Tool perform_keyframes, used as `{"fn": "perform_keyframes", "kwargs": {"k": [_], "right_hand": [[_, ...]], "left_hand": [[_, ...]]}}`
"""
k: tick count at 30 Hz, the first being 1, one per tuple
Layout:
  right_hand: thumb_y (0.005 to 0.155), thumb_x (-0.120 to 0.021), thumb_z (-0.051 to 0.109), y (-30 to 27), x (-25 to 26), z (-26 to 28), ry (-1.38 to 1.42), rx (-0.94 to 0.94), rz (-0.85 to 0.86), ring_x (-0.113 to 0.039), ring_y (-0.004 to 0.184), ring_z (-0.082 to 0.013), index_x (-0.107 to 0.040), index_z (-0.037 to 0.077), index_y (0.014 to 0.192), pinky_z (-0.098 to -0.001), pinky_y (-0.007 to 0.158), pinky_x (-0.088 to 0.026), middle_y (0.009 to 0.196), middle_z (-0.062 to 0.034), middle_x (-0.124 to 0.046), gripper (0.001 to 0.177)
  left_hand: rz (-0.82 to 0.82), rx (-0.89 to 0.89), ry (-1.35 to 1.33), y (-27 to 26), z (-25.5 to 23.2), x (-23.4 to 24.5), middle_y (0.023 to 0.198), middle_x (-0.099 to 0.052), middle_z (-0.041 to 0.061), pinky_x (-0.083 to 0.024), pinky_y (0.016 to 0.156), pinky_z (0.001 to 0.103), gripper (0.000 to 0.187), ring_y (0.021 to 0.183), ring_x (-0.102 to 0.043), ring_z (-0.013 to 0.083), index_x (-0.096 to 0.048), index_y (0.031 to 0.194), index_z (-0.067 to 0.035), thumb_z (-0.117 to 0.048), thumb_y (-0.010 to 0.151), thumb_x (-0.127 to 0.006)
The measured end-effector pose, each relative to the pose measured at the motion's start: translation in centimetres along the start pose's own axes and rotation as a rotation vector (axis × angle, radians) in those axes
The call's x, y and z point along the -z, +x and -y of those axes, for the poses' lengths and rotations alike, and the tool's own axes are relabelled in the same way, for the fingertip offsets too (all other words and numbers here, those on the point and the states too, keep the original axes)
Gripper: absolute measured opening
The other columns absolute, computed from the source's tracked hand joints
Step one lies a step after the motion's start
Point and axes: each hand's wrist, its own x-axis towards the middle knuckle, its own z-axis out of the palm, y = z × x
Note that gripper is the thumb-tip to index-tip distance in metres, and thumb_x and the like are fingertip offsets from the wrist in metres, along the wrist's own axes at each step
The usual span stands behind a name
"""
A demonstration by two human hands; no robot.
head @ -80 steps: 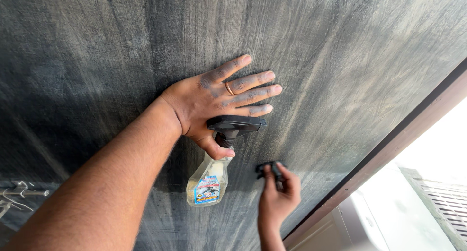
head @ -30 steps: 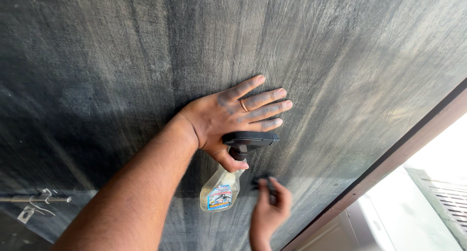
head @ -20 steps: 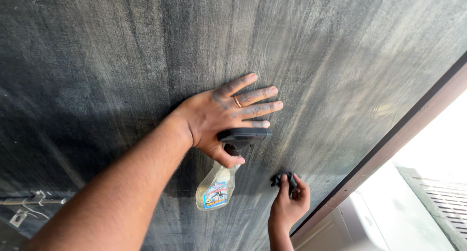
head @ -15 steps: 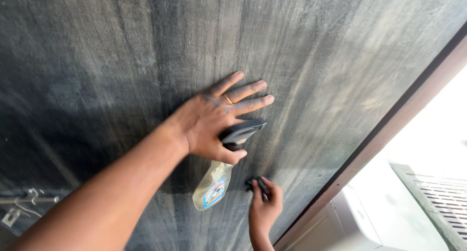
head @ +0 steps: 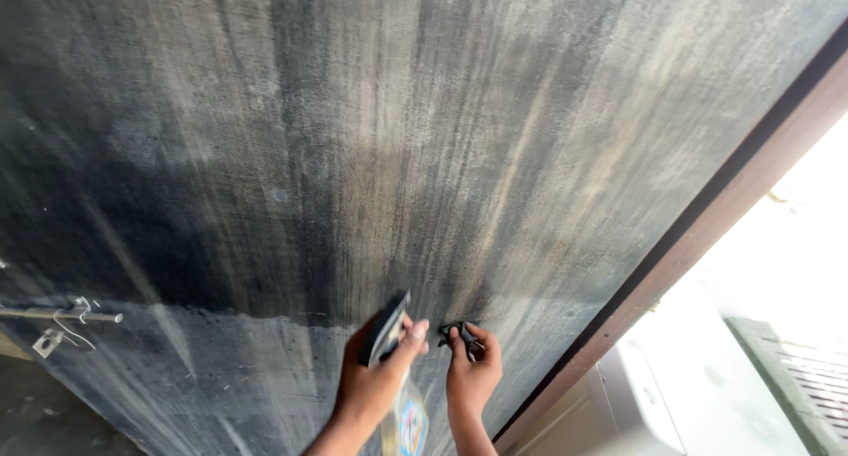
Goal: The person sprays a cleaning solution onto a dark wooden door and wipes the surface with a cloth. They repeatedly spray and wipe different sections of the door, focusing on the area around the handle and latch.
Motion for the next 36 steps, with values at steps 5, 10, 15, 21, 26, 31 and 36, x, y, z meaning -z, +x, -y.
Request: {"fn": "perform_keyframes", "kwargs": {"k": [5, 10, 15, 21, 26, 31, 36], "right_hand": [[0.086, -0.079, 0.007, -0.3, 2.4, -0.2, -0.053, -0.048, 0.042, -0.071, 0.076, -0.0122, -0.072, 0.001, 0.103, -0.0252, 0.067, -0.053, 0.086, -0.0077, -0.076, 0.02], [0.085, -0.079, 0.005, -0.6, 5.6, -2.1, 0.016, -0.211, 0.066, -0.068, 0.074, -0.012, -0.072, 0.001, 0.105, -0.026, 0.065, -0.052, 0.082, -0.0105, -0.075, 0.022], [0.084, -0.077, 0.003, -0.5, 8.2, -5.6, 0.109, -0.142, 0.084, -0.064, 0.073, -0.0102, -0.073, 0.002, 0.105, -0.0252, 0.064, -0.052, 0.082, -0.0074, -0.072, 0.022], [0.085, -0.078, 0.004, -0.1, 10.0, -5.9, 0.094, -0.214, 0.067, -0.064, 0.072, -0.0122, -0.073, 0.001, 0.107, -0.0263, 0.064, -0.051, 0.083, -0.0114, -0.074, 0.023], [0.083, -0.08, 0.007, 0.7, 9.7, -1.6, 0.022, -0.09, 0.078, -0.072, 0.082, -0.0135, -0.07, 0.002, 0.108, -0.0274, 0.073, -0.058, 0.092, -0.007, -0.075, 0.027], [0.083, -0.082, 0.01, 3.9, 6.3, 3.3, -0.181, 0.213, 0.062, -0.072, 0.09, -0.0136, -0.07, 0.005, 0.111, -0.0271, 0.082, -0.056, 0.097, -0.0044, -0.076, 0.031], [0.087, -0.079, 0.009, 5.6, 4.5, 3.7, -0.117, 0.322, -0.132, -0.068, 0.09, -0.0137, -0.069, 0.006, 0.112, -0.0272, 0.081, -0.055, 0.101, -0.0049, -0.072, 0.027]], "left_hand": [[0.036, 0.182, 0.029, -2.2, 2.6, -2.2, 0.072, -0.07, 0.006, -0.056, 0.061, 0.03, 0.024, 0.065, -0.071, 0.014, -0.073, 0.085, -0.004, -0.027, 0.085, -0.079], [0.128, 0.267, 0.111, -3.1, 3.3, -4.1, 0.058, -0.061, 0.004, -0.054, 0.054, 0.03, 0.034, 0.056, -0.065, 0.0141, -0.064, 0.069, 0.0, -0.024, 0.083, -0.084], [0.201, -0.012, 0.164, -4.0, 2.8, -6.0, 0.059, -0.065, 0.001, -0.049, 0.054, 0.027, 0.02, 0.058, -0.064, 0.0101, -0.073, 0.078, -0.006, -0.023, 0.081, -0.083], [0.24, 0.015, 0.301, -3.8, 1.7, -7.4, 0.06, -0.07, 0.002, -0.052, 0.053, 0.029, 0.023, 0.055, -0.068, 0.0122, -0.074, 0.076, -0.004, -0.026, 0.079, -0.083], [0.183, -0.102, 0.429, -1.0, -1.7, -6.0, 0.057, -0.069, 0.004, -0.049, 0.049, 0.031, 0.022, 0.05, -0.067, 0.0149, -0.072, 0.073, -0.009, -0.028, 0.084, -0.071], [0.196, -0.179, 0.846, 6.8, -9.7, -3.7, 0.056, -0.068, 0.011, -0.049, 0.048, 0.038, 0.028, 0.049, -0.066, 0.0217, -0.066, 0.062, -0.007, -0.027, 0.082, -0.065], [0.226, -0.273, 0.908, 11.1, -17.6, -3.1, 0.069, -0.074, 0.014, -0.061, 0.064, 0.041, 0.024, 0.063, -0.074, 0.0282, -0.071, 0.078, -0.007, -0.03, 0.076, -0.064]]}}
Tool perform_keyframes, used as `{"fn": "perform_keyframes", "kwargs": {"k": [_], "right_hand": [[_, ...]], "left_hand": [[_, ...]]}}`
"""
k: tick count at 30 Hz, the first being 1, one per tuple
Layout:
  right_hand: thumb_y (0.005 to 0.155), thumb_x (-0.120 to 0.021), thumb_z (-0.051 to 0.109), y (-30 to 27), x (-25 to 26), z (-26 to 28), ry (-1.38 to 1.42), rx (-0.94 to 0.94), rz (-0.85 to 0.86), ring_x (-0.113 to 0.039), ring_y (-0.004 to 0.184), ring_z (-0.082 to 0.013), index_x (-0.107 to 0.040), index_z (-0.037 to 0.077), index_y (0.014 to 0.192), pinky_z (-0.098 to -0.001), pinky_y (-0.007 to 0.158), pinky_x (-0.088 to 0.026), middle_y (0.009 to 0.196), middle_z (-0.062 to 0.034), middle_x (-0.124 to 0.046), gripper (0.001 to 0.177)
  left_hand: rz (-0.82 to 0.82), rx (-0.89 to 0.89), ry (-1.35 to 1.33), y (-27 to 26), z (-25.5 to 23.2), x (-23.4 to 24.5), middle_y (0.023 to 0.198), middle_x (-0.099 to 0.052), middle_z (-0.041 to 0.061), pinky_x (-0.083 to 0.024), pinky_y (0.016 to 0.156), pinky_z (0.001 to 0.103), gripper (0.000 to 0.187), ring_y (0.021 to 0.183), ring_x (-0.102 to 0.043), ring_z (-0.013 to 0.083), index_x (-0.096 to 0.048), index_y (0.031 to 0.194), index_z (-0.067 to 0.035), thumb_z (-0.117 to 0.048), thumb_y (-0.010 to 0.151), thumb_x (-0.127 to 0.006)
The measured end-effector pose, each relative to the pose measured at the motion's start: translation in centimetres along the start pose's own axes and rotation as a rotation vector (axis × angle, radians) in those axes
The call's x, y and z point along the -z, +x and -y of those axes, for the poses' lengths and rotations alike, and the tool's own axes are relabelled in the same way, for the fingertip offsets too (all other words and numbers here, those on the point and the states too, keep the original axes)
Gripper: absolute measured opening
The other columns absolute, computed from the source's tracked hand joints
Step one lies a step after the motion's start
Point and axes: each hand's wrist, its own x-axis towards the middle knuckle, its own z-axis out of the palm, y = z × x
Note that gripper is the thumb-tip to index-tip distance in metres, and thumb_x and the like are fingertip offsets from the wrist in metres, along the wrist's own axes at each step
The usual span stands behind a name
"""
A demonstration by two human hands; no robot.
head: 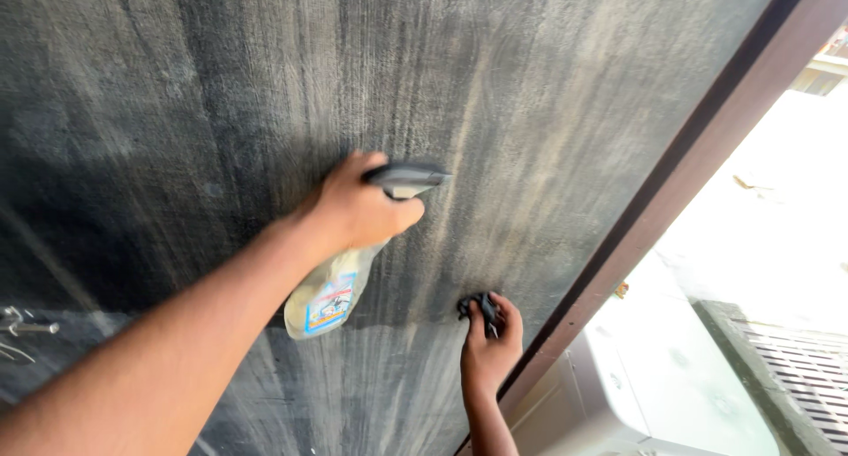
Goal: The person sprays a cleaning solution onto a dark wooden door and wipes the surface with a cloth. They repeatedly spray and wipe different sections of the door, focusing on the area around the handle and latch.
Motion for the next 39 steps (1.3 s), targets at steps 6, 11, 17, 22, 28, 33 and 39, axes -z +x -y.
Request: {"fn": "perform_keyframes", "kwargs": {"k": [6, 11, 17, 22, 28, 33, 39], "right_hand": [[0.086, -0.081, 0.009, -5.1, -2.7, 0.1, -0.05, -0.159, 0.009, -0.066, 0.082, -0.0155, -0.074, 0.005, 0.105, -0.0282, 0.069, -0.053, 0.095, -0.0053, -0.071, 0.02], [0.085, -0.08, 0.009, -3.9, -3.0, -0.2, 0.041, -0.1, -0.011, -0.07, 0.086, -0.0129, -0.07, 0.005, 0.107, -0.025, 0.075, -0.056, 0.098, -0.0039, -0.073, 0.025], [0.083, -0.084, 0.009, -4.4, -1.4, -1.3, -0.173, -0.131, -0.076, -0.069, 0.081, -0.016, -0.073, 0.007, 0.103, -0.0286, 0.071, -0.055, 0.096, -0.0054, -0.073, 0.023], [0.081, -0.082, 0.007, -3.7, -2.4, -0.5, -0.125, 0.201, 0.055, -0.07, 0.084, -0.0135, -0.075, 0.009, 0.102, -0.0266, 0.072, -0.056, 0.096, -0.0049, -0.071, 0.022], [0.084, -0.081, 0.0, -1.9, 0.2, -1.2, -0.144, 0.167, -0.085, -0.068, 0.09, -0.0205, -0.073, 0.005, 0.106, -0.0316, 0.079, -0.054, 0.101, -0.009, -0.069, 0.024], [0.077, -0.079, 0.0, -4.7, -1.3, -0.5, -0.1, 0.105, 0.125, -0.072, 0.089, -0.019, -0.076, 0.009, 0.1, -0.0304, 0.075, -0.059, 0.098, -0.0067, -0.071, 0.025], [0.08, -0.08, -0.001, -1.2, -1.4, 0.3, -0.001, 0.266, 0.069, -0.07, 0.094, -0.0197, -0.076, 0.008, 0.105, -0.0284, 0.079, -0.058, 0.103, -0.0077, -0.069, 0.027]], "left_hand": [[-0.063, -0.022, 0.212, 0.3, -2.7, 1.3, 0.087, -0.075, 0.018, -0.058, 0.082, 0.043, 0.031, 0.084, -0.073, 0.0356, -0.077, 0.083, -0.01, -0.036, 0.069, -0.07], [-0.116, 0.005, 0.223, 0.5, -2.9, 0.6, 0.083, -0.076, 0.017, -0.06, 0.079, 0.043, 0.027, 0.078, -0.074, 0.0343, -0.078, 0.079, -0.012, -0.035, 0.068, -0.069], [-0.131, -0.011, 0.216, 0.1, -3.1, 0.2, 0.072, -0.075, 0.014, -0.061, 0.074, 0.043, 0.022, 0.068, -0.075, 0.0319, -0.077, 0.072, -0.014, -0.033, 0.07, -0.067], [-0.197, -0.04, 0.222, 0.1, -2.7, -0.2, 0.074, -0.075, 0.016, -0.06, 0.074, 0.045, 0.022, 0.071, -0.074, 0.0351, -0.077, 0.07, -0.015, -0.034, 0.069, -0.068], [-0.233, -0.034, 0.216, -0.1, -2.5, -0.6, 0.077, -0.075, 0.016, -0.06, 0.077, 0.045, 0.023, 0.074, -0.073, 0.0359, -0.078, 0.073, -0.014, -0.034, 0.069, -0.069], [-0.26, -0.011, 0.243, 0.1, -2.9, -0.6, 0.078, -0.075, 0.017, -0.059, 0.08, 0.046, 0.024, 0.077, -0.073, 0.0363, -0.078, 0.074, -0.013, -0.035, 0.068, -0.071], [-0.277, 0.009, 0.246, 0.1, -3.0, -0.7, 0.08, -0.075, 0.017, -0.059, 0.081, 0.047, 0.024, 0.078, -0.073, 0.0366, -0.079, 0.075, -0.014, -0.036, 0.069, -0.071]]}}
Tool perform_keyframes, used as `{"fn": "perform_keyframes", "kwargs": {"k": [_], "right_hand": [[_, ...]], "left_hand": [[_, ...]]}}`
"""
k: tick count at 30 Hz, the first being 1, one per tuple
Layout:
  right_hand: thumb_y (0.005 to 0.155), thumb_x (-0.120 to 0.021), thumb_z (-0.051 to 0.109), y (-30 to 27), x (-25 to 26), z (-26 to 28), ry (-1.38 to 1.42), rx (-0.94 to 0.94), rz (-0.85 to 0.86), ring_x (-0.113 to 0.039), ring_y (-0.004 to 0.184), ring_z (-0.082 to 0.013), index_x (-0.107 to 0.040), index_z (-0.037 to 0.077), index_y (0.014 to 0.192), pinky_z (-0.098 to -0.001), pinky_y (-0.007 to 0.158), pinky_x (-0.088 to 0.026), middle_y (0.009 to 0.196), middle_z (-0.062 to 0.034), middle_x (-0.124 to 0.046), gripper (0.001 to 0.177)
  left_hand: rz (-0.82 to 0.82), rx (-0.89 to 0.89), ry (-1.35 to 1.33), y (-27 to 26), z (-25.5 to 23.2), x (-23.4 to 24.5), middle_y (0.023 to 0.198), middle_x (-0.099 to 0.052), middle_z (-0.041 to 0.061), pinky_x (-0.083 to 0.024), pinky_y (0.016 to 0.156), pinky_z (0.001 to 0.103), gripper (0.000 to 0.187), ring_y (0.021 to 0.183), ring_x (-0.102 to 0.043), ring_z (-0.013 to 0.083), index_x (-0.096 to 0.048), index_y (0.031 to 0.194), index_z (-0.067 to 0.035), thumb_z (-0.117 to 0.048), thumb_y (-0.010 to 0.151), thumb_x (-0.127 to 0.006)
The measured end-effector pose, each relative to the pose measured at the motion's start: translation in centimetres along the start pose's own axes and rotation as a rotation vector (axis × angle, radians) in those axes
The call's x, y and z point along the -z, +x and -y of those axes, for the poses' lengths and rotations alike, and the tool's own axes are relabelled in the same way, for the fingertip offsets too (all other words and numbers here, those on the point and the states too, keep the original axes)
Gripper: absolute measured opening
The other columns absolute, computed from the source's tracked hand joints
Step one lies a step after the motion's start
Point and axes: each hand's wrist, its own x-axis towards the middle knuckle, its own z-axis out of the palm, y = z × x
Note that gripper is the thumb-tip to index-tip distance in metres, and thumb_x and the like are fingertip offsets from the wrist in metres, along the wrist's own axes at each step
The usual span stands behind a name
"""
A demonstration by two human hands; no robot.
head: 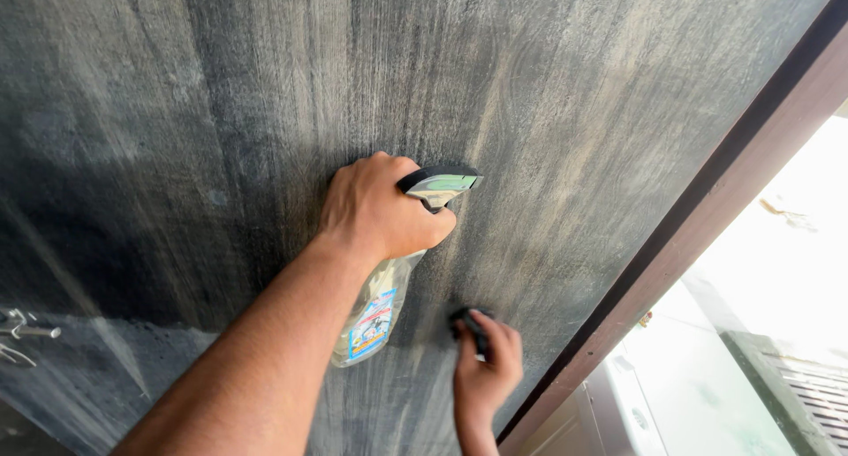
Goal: The person sprays a cleaning solution onto a dark wooden door and wipes the surface with a cloth. They repeatedly spray and wipe different sections of the door, focusing on the area around the handle and latch.
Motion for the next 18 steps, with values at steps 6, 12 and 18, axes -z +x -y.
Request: {"fn": "perform_keyframes", "kwargs": {"k": [6, 12, 18], "right_hand": [[0.079, -0.08, -0.001, -1.7, -0.1, 1.0, -0.047, -0.108, -0.038, -0.07, 0.092, -0.0189, -0.075, 0.007, 0.105, -0.0285, 0.077, -0.058, 0.099, -0.0078, -0.07, 0.028], [0.077, -0.083, 0.0, 0.3, -2.0, 3.0, -0.063, 0.052, 0.078, -0.069, 0.082, -0.0184, -0.079, 0.009, 0.101, -0.0309, 0.07, -0.056, 0.093, -0.0076, -0.07, 0.026], [0.086, -0.079, 0.001, 1.5, 0.3, 1.5, -0.059, -0.082, -0.141, -0.069, 0.094, -0.019, -0.074, 0.008, 0.109, -0.0297, 0.076, -0.06, 0.105, -0.0089, -0.068, 0.024]], "left_hand": [[0.048, 0.016, 0.012, -0.2, 0.0, 0.1, 0.079, -0.075, 0.016, -0.06, 0.081, 0.045, 0.025, 0.077, -0.075, 0.0342, -0.078, 0.075, -0.013, -0.036, 0.07, -0.07], [0.025, 0.022, -0.002, -0.2, -0.3, 0.4, 0.077, -0.075, 0.016, -0.06, 0.081, 0.045, 0.023, 0.076, -0.074, 0.0341, -0.078, 0.073, -0.013, -0.034, 0.068, -0.07], [0.041, 0.038, 0.009, -0.1, -0.3, 0.4, 0.077, -0.075, 0.015, -0.06, 0.079, 0.044, 0.022, 0.075, -0.074, 0.0343, -0.077, 0.072, -0.012, -0.033, 0.069, -0.07]]}}
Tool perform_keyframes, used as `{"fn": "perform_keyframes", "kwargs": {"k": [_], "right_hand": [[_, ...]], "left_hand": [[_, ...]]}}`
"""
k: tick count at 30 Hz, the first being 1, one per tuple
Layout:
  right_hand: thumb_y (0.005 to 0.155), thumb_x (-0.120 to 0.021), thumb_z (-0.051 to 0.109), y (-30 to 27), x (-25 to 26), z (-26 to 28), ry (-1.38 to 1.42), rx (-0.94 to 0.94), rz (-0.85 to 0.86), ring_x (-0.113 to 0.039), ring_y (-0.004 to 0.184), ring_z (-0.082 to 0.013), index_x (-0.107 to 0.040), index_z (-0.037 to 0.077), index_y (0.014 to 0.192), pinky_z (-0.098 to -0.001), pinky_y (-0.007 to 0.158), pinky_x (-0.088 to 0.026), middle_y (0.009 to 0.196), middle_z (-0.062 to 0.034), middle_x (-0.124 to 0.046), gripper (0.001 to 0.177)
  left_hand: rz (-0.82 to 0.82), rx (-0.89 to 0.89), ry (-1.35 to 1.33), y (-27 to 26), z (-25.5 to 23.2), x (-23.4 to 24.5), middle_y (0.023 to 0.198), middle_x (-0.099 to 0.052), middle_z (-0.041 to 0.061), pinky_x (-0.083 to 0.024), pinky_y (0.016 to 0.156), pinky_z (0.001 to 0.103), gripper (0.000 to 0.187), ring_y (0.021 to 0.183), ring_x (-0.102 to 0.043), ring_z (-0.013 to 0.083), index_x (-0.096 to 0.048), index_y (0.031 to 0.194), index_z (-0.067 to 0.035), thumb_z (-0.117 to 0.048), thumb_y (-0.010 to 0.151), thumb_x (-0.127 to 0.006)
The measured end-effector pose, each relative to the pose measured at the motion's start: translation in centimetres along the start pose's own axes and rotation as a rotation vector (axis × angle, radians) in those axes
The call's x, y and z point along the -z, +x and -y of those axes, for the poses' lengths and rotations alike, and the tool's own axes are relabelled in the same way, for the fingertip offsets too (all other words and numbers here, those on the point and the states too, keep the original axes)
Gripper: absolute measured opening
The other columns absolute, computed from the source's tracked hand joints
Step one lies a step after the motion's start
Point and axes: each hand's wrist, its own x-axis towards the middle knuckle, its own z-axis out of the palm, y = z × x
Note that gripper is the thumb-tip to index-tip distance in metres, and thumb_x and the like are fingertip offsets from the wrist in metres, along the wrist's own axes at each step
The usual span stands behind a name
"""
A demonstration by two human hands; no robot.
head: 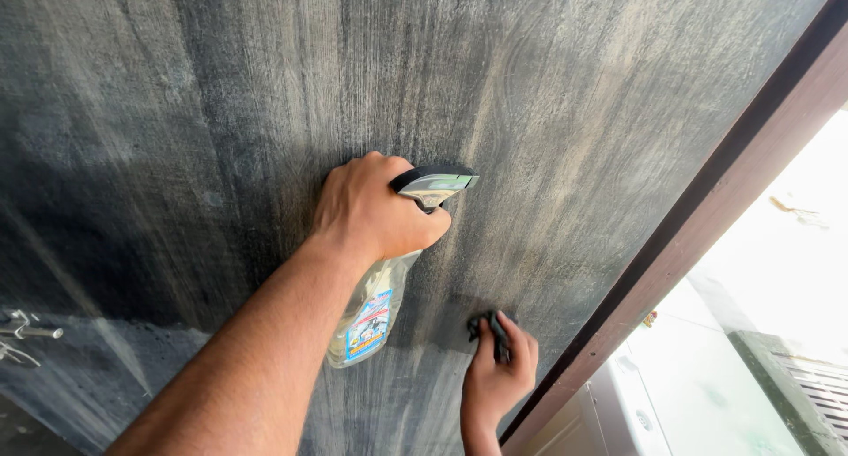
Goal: The person sprays a cleaning solution onto a dark wooden door and wipes the surface with a cloth. They repeatedly spray and wipe different sections of the door, focusing on the area around the handle and latch.
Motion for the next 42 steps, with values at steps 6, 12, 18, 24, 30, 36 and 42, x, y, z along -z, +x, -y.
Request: {"fn": "perform_keyframes", "kwargs": {"k": [6, 12, 18, 24, 30, 36, 42], "right_hand": [[0.078, -0.084, 0.004, -1.7, -0.8, 0.0, -0.067, 0.061, 0.157, -0.071, 0.089, -0.0198, -0.08, 0.009, 0.102, -0.03, 0.073, -0.058, 0.097, -0.0075, -0.071, 0.025], [0.091, -0.078, 0.005, 2.5, 1.2, -2.4, 0.082, -0.088, -0.059, -0.07, 0.096, -0.0177, -0.075, 0.008, 0.111, -0.0272, 0.08, -0.058, 0.109, -0.0086, -0.07, 0.021], [0.089, -0.078, 0.006, -0.4, 1.5, -3.2, -0.007, -0.159, 0.001, -0.07, 0.093, -0.0155, -0.075, 0.007, 0.108, -0.0247, 0.073, -0.059, 0.107, -0.0068, -0.07, 0.02], [0.093, -0.077, 0.008, 4.5, 2.7, -5.2, -0.011, -0.07, -0.034, -0.069, 0.093, -0.0173, -0.074, 0.007, 0.113, -0.0264, 0.078, -0.058, 0.107, -0.0072, -0.071, 0.02], [0.095, -0.072, 0.01, 3.4, 4.2, -5.6, 0.182, -0.424, -0.136, -0.073, 0.097, -0.0164, -0.072, 0.009, 0.117, -0.0249, 0.082, -0.06, 0.106, -0.0048, -0.074, 0.022], [0.09, -0.076, 0.004, 4.1, 3.7, -5.0, -0.107, -0.038, 0.045, -0.069, 0.093, -0.0209, -0.075, 0.001, 0.111, -0.0292, 0.079, -0.057, 0.107, -0.0169, -0.073, 0.021], [0.097, -0.071, 0.008, 6.1, 5.1, -7.2, 0.27, -0.424, -0.145, -0.072, 0.097, -0.0181, -0.068, 0.001, 0.122, -0.0277, 0.082, -0.059, 0.109, -0.0135, -0.073, 0.026]], "left_hand": [[-0.001, 0.006, 0.019, 0.0, -0.2, 0.0, 0.076, -0.075, 0.015, -0.06, 0.079, 0.044, 0.022, 0.074, -0.074, 0.0345, -0.077, 0.072, -0.012, -0.033, 0.07, -0.069], [0.012, 0.044, 0.023, 0.0, -0.3, 0.1, 0.077, -0.075, 0.015, -0.06, 0.079, 0.043, 0.022, 0.073, -0.073, 0.0333, -0.076, 0.073, -0.012, -0.033, 0.071, -0.07], [0.07, 0.087, 0.033, -0.1, -0.7, 0.3, 0.076, -0.077, 0.012, -0.061, 0.079, 0.041, 0.021, 0.072, -0.076, 0.0301, -0.075, 0.073, -0.012, -0.033, 0.073, -0.068], [0.013, 0.051, 0.063, -0.1, -0.7, 0.1, 0.077, -0.075, 0.015, -0.06, 0.081, 0.042, 0.023, 0.075, -0.074, 0.0327, -0.076, 0.074, -0.01, -0.032, 0.072, -0.071], [0.024, 0.054, 0.052, -0.2, -0.5, 0.1, 0.077, -0.076, 0.014, -0.06, 0.082, 0.041, 0.023, 0.075, -0.075, 0.0316, -0.077, 0.074, -0.011, -0.033, 0.072, -0.069], [0.015, 0.059, 0.063, -0.1, -0.5, 0.0, 0.078, -0.075, 0.015, -0.06, 0.081, 0.042, 0.025, 0.076, -0.074, 0.0328, -0.076, 0.074, -0.009, -0.034, 0.071, -0.071], [0.008, 0.042, 0.058, 0.0, -0.4, 0.0, 0.077, -0.076, 0.014, -0.06, 0.082, 0.042, 0.024, 0.076, -0.075, 0.0319, -0.077, 0.074, -0.01, -0.034, 0.071, -0.071]]}}
